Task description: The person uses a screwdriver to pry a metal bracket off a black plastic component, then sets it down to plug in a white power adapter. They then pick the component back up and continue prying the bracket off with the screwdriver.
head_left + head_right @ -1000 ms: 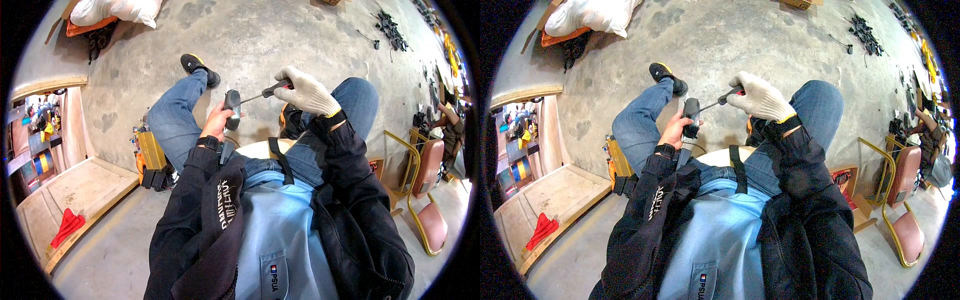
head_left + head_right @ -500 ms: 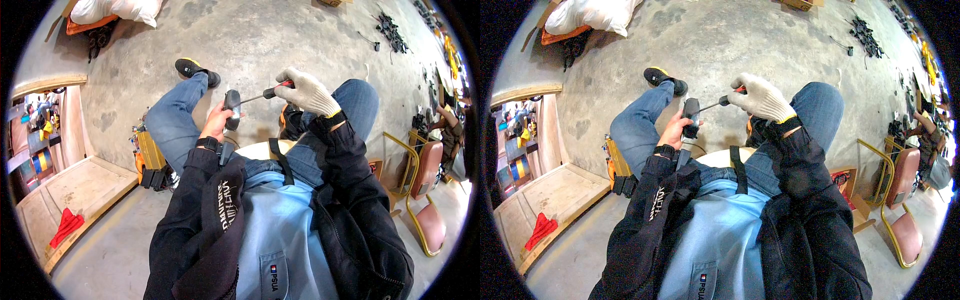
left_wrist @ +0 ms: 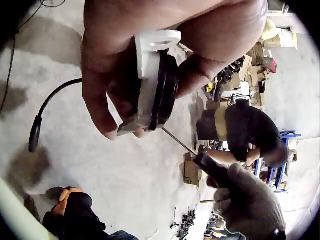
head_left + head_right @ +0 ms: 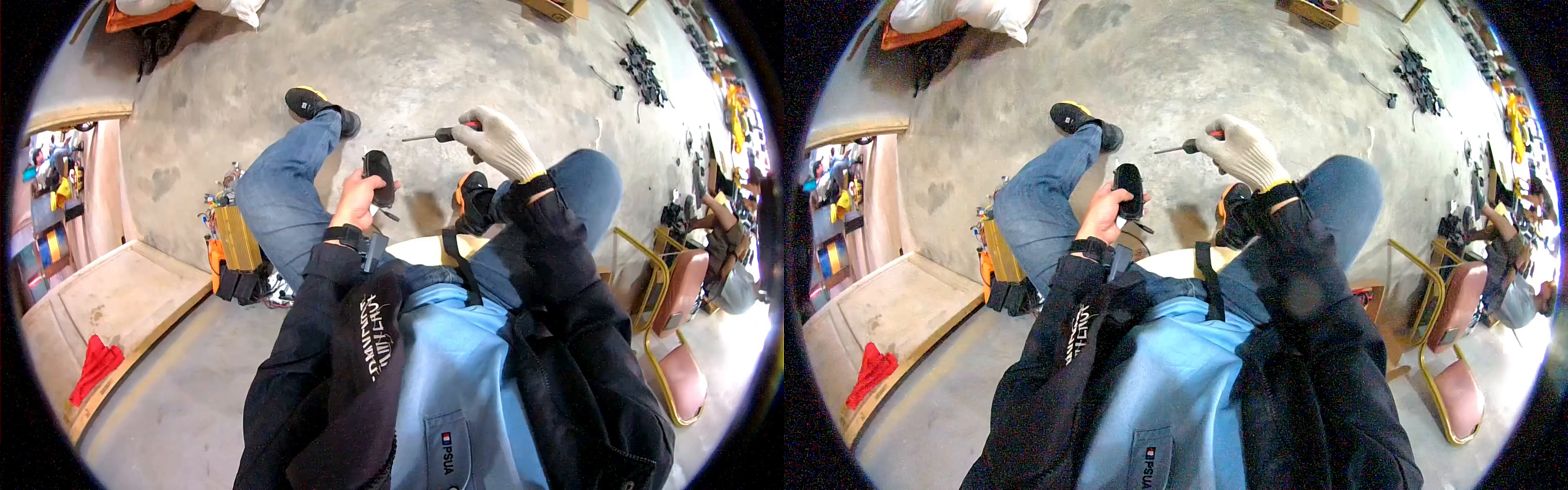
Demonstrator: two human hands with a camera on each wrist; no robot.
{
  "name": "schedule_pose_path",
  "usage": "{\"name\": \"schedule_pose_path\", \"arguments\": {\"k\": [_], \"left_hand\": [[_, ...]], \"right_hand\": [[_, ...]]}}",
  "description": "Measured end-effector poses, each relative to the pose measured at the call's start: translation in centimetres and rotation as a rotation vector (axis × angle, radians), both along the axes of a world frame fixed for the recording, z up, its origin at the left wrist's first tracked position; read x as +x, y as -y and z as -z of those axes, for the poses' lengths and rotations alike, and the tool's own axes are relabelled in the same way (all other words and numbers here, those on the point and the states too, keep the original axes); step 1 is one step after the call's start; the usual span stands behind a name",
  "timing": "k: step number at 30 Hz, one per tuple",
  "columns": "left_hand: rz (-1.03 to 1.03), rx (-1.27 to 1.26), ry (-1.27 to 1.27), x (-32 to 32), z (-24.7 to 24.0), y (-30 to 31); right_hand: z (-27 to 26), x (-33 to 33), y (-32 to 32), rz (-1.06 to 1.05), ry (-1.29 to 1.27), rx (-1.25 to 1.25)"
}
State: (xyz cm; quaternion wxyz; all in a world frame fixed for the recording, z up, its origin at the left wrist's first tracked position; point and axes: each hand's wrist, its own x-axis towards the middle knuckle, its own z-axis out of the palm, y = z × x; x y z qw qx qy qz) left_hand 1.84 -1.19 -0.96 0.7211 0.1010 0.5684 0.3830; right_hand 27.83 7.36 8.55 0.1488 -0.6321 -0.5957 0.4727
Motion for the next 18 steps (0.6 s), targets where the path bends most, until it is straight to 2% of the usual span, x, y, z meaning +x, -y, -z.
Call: {"name": "schedule_pose_path", "arguments": {"k": [3,5,7,15,18], "left_hand": [[0.025,-0.026,0.069,-0.5,0.1,0.1],[0.002,-0.029,0.084,-0.4,-0.3,0.0],[-0.046,-0.062,0.16,-0.4,0.7,0.1],[-0.057,-0.166,0.032,0.5,-1.7,-1.1],[-0.057,-0.167,0.057,0.3,-2.2,-1.3]], "right_hand": [[2.1,-1.7,-1.6,0.028,-0.036,-0.052],[5.3,-2.4,-3.0,0.008,-0.024,-0.089],[8.4,-3.2,-4.0,0.091,-0.032,-0.147],[16.6,-5.6,-7.3,0.08,0.049,-0.241],[19.3,-6.1,-8.0,0.097,0.061,-0.278]]}}
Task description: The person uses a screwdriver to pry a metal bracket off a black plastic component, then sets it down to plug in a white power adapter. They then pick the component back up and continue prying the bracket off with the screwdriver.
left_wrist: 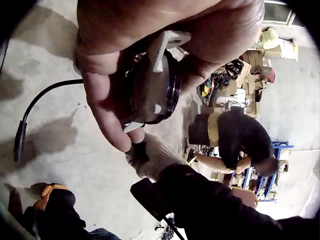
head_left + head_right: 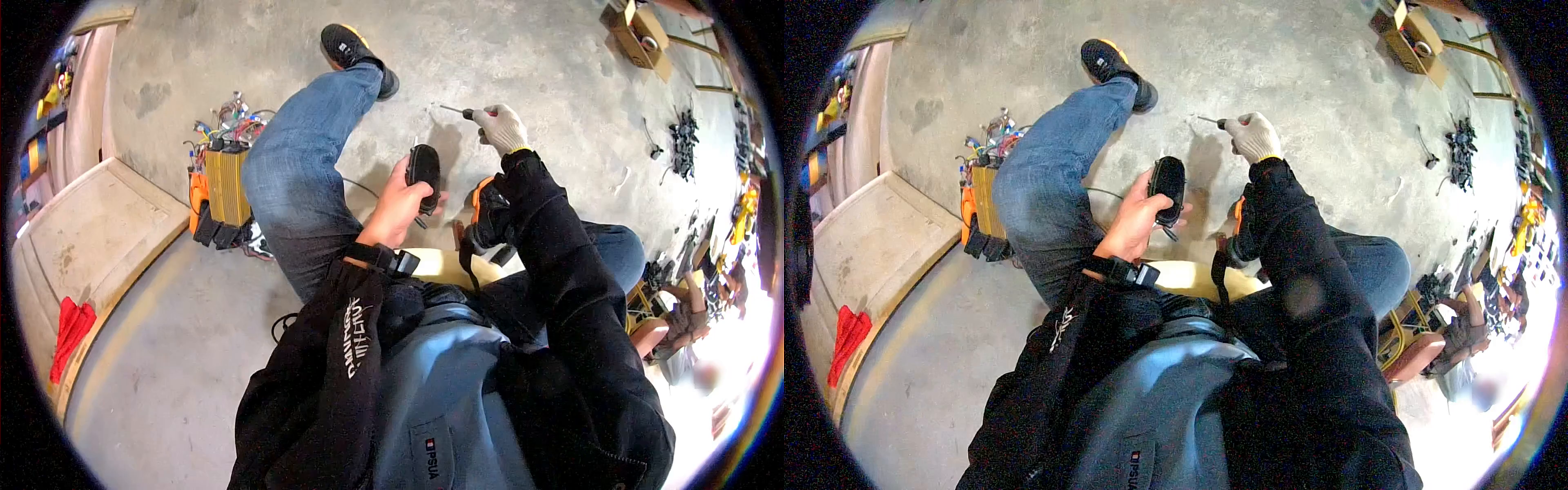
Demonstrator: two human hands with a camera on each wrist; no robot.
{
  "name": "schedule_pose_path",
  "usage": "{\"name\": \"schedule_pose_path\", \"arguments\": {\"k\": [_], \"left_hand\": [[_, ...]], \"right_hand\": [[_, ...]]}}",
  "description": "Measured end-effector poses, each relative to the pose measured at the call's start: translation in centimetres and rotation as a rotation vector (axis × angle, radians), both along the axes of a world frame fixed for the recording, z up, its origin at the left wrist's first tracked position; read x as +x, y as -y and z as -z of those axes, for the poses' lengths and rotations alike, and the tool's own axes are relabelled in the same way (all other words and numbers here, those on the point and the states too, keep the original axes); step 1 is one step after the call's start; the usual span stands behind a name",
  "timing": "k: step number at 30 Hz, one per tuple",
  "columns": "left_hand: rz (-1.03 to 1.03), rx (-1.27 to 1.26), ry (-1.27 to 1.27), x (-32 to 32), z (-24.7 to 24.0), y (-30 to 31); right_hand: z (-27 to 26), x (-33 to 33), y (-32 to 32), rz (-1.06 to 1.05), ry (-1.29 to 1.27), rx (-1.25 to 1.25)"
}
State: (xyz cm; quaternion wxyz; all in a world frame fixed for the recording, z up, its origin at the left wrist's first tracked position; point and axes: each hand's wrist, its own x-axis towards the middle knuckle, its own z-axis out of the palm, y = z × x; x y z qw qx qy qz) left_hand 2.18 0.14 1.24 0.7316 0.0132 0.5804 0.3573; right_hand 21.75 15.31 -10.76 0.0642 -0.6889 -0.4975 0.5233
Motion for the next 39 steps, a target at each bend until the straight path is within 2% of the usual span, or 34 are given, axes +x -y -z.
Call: {"name": "schedule_pose_path", "arguments": {"k": [8,12,15,20,22,26,32,35,36,39], "left_hand": [[-0.041,0.024,0.006,-0.1,0.0,0.1],[-0.102,-0.056,0.019,0.1,-0.9,-0.5],[-0.106,-0.033,0.015,0.1,-1.1,-0.7],[0.002,0.091,0.062,-0.3,-0.5,-0.5],[-0.011,0.089,0.084,-0.4,-0.6,-0.5],[-0.011,0.138,0.052,-0.2,-0.3,-0.1],[0.016,0.177,-0.063,0.3,0.6,-0.1],[-0.002,0.189,-0.043,0.3,1.6,0.1],[0.016,0.203,-0.059,0.3,1.7,0.2],[0.028,0.257,-0.064,0.3,2.0,0.4]], "right_hand": [[4.4,-1.0,0.9,0.05,-0.048,-0.081],[4.9,-1.3,1.2,0.067,-0.014,-0.052],[5.6,-1.2,1.4,0.087,-0.004,-0.056],[5.1,-1.3,1.4,0.081,0.022,-0.043],[4.9,-1.0,1.3,0.069,-0.024,-0.125],[5.0,-1.1,1.6,0.122,-0.019,-0.032],[0.4,0.4,1.1,0.134,-0.075,-0.054],[-5.6,1.6,0.7,0.057,-0.047,-0.062],[-6.3,2.8,1.0,0.068,-0.114,-0.064],[-12.9,4.6,2.2,0.082,-0.226,-0.055]]}}
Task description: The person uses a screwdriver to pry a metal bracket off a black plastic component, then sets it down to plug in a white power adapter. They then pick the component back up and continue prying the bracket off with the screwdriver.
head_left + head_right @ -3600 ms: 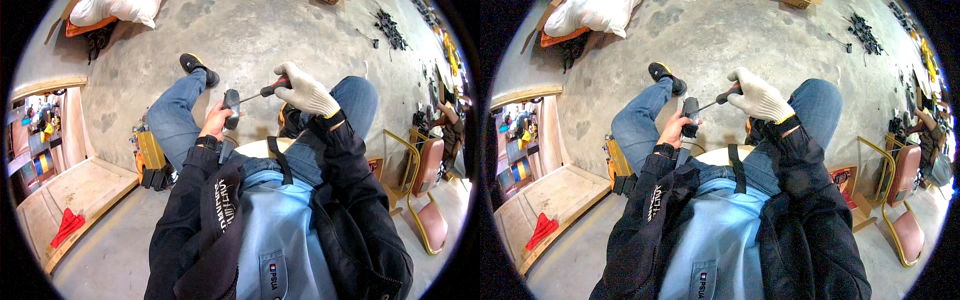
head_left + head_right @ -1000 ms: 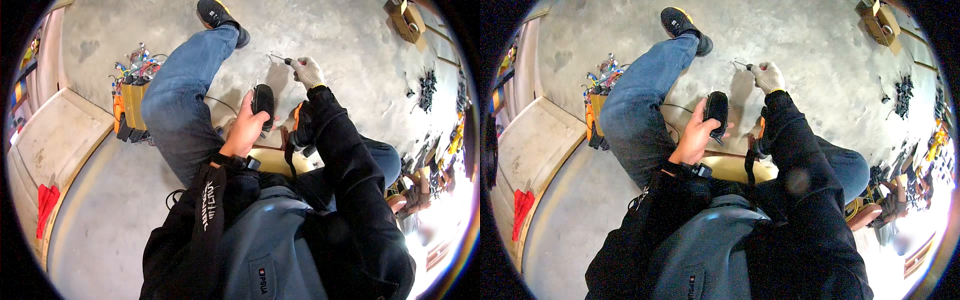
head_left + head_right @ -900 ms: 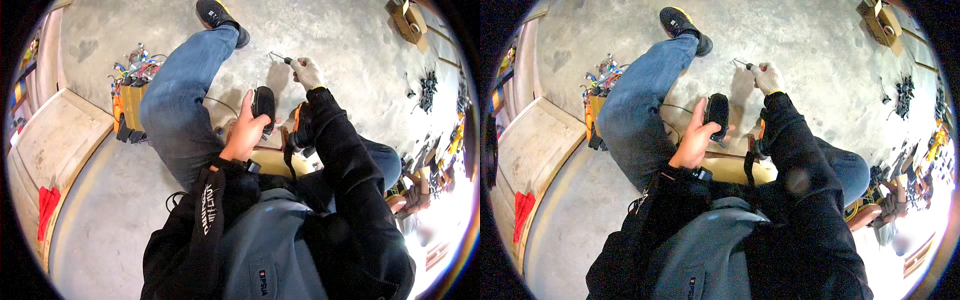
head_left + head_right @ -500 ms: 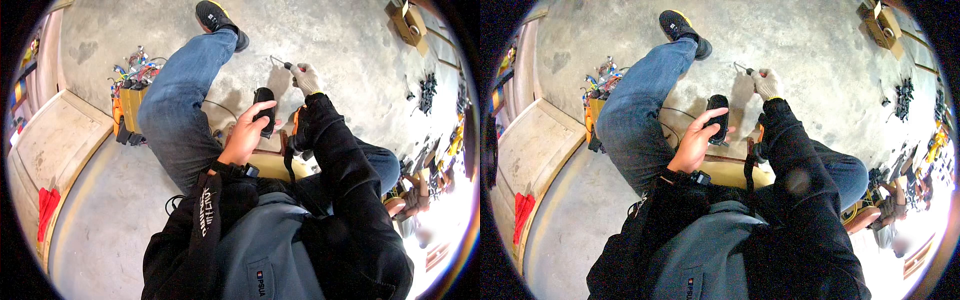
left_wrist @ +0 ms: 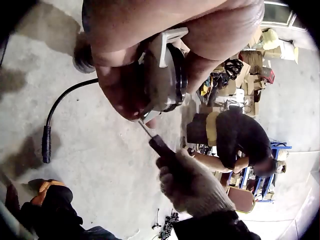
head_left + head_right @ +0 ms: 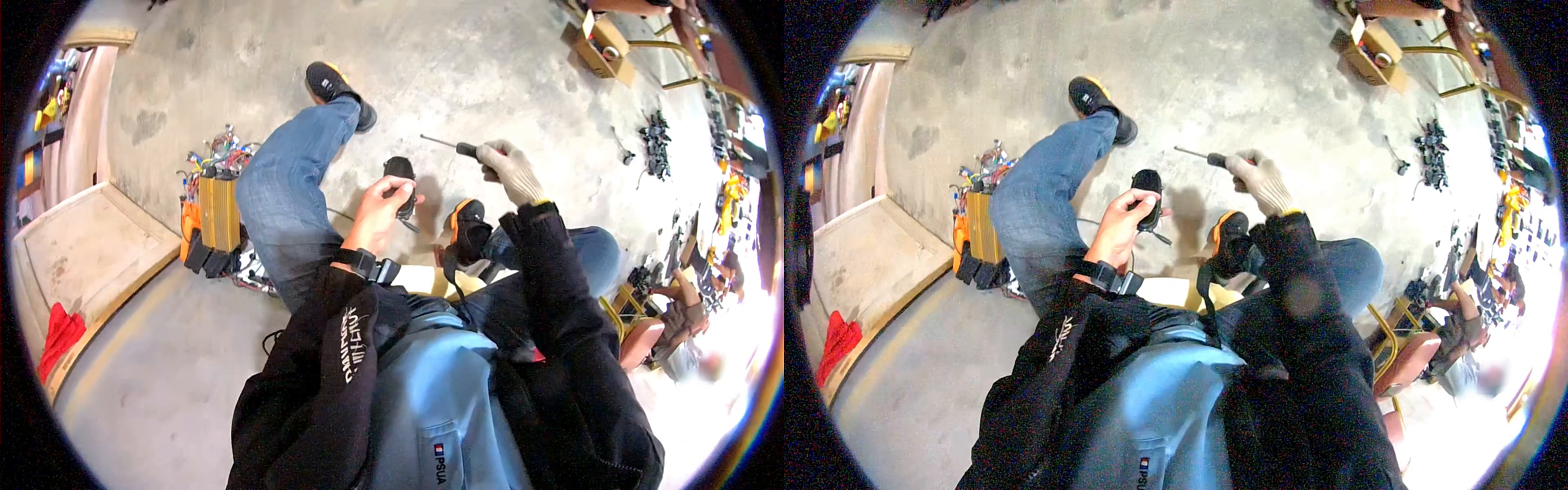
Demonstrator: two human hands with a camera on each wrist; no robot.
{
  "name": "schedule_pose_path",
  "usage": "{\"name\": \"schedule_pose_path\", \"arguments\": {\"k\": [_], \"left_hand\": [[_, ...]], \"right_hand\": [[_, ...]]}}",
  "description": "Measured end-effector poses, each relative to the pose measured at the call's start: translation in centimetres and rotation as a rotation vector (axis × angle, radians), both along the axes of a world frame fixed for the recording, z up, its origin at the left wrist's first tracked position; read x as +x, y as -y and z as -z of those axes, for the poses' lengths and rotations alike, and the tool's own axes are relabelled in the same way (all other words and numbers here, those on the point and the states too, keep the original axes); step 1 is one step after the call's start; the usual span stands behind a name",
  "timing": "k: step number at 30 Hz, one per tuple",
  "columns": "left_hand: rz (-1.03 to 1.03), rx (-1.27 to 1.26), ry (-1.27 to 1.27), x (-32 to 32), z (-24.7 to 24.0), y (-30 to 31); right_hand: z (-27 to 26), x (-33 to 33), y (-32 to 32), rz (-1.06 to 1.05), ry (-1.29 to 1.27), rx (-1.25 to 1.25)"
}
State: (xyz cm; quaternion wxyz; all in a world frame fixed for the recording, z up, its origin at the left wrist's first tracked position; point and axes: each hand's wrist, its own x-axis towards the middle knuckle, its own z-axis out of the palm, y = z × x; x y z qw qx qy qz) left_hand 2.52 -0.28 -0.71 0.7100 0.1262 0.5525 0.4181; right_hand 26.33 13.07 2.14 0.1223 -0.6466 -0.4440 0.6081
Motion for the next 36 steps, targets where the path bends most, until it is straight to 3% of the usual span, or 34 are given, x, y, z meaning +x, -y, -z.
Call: {"name": "schedule_pose_path", "arguments": {"k": [9,18,36], "left_hand": [[0.0,0.099,0.139,-0.3,-0.5,0.8],[0.002,0.132,0.156,-0.3,-1.4,2.2],[0.064,0.193,0.185,-0.6,-2.2,2.8]], "right_hand": [[-10.8,4.2,8.0,0.158,-0.195,0.046],[-11.7,5.4,12.1,0.235,-0.356,0.052],[-11.3,4.7,12.2,0.144,-0.245,0.048]]}}
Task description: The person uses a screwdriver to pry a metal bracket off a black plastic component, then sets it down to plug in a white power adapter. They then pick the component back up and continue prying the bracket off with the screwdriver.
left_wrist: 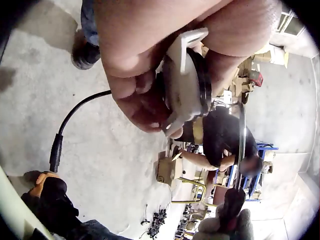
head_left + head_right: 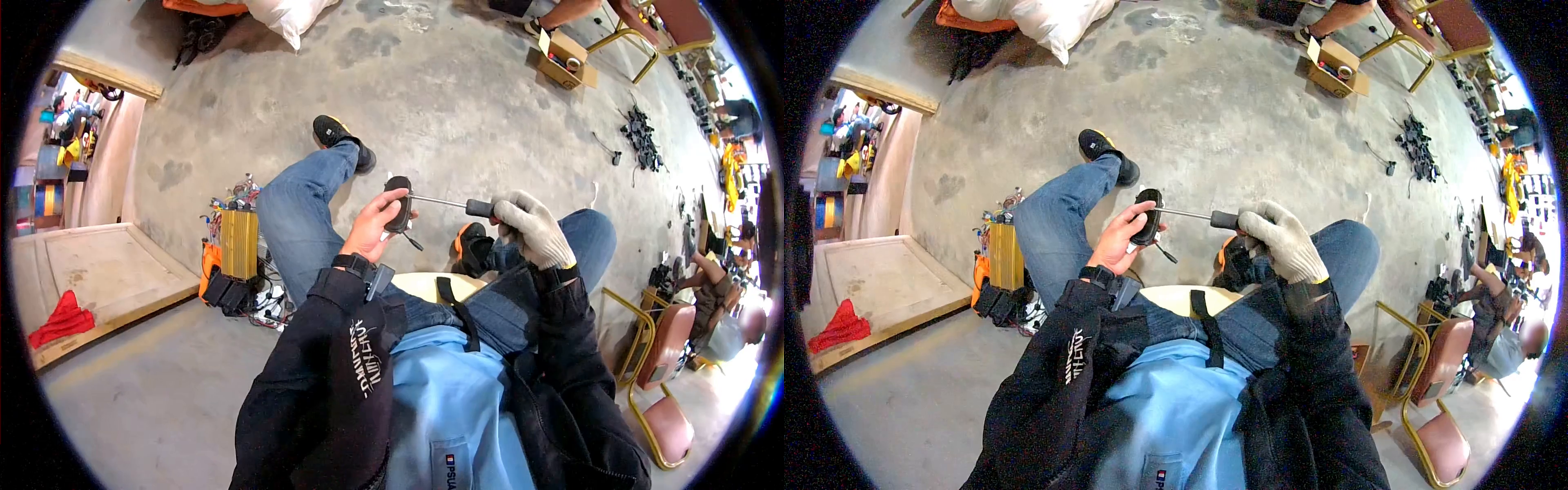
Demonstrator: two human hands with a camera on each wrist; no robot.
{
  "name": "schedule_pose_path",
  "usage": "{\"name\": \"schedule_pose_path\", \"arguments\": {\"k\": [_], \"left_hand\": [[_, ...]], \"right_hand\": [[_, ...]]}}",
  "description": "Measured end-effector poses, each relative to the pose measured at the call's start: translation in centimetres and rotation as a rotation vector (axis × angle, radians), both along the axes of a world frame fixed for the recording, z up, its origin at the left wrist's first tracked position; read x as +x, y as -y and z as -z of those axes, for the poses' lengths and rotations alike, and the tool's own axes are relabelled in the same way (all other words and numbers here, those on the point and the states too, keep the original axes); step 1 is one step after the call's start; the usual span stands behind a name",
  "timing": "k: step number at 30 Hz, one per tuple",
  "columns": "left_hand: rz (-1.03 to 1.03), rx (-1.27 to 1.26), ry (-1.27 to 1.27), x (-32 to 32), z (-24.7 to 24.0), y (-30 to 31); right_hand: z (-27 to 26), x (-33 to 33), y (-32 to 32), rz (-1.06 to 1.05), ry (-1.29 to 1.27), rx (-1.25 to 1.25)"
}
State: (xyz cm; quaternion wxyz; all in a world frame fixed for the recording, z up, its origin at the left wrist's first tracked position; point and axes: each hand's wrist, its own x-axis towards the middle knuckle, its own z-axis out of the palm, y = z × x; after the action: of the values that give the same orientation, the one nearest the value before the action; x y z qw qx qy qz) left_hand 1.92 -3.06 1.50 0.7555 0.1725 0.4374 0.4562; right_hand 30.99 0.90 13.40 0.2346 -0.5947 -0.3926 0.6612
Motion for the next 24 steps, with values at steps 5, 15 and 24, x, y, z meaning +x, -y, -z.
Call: {"name": "schedule_pose_path", "arguments": {"k": [5,15,24], "left_hand": [[0.06,0.029,0.046,0.0,-0.2,0.1],[0.041,0.04,0.049,0.0,0.2,0.1],[0.107,0.07,0.123,-0.4,0.7,-0.1]], "right_hand": [[-0.2,-0.2,0.1,-0.031,0.018,-0.016],[0.4,-0.1,0.2,-0.008,-0.025,-0.015],[0.1,-0.3,0.1,-0.017,-0.018,-0.052]]}}
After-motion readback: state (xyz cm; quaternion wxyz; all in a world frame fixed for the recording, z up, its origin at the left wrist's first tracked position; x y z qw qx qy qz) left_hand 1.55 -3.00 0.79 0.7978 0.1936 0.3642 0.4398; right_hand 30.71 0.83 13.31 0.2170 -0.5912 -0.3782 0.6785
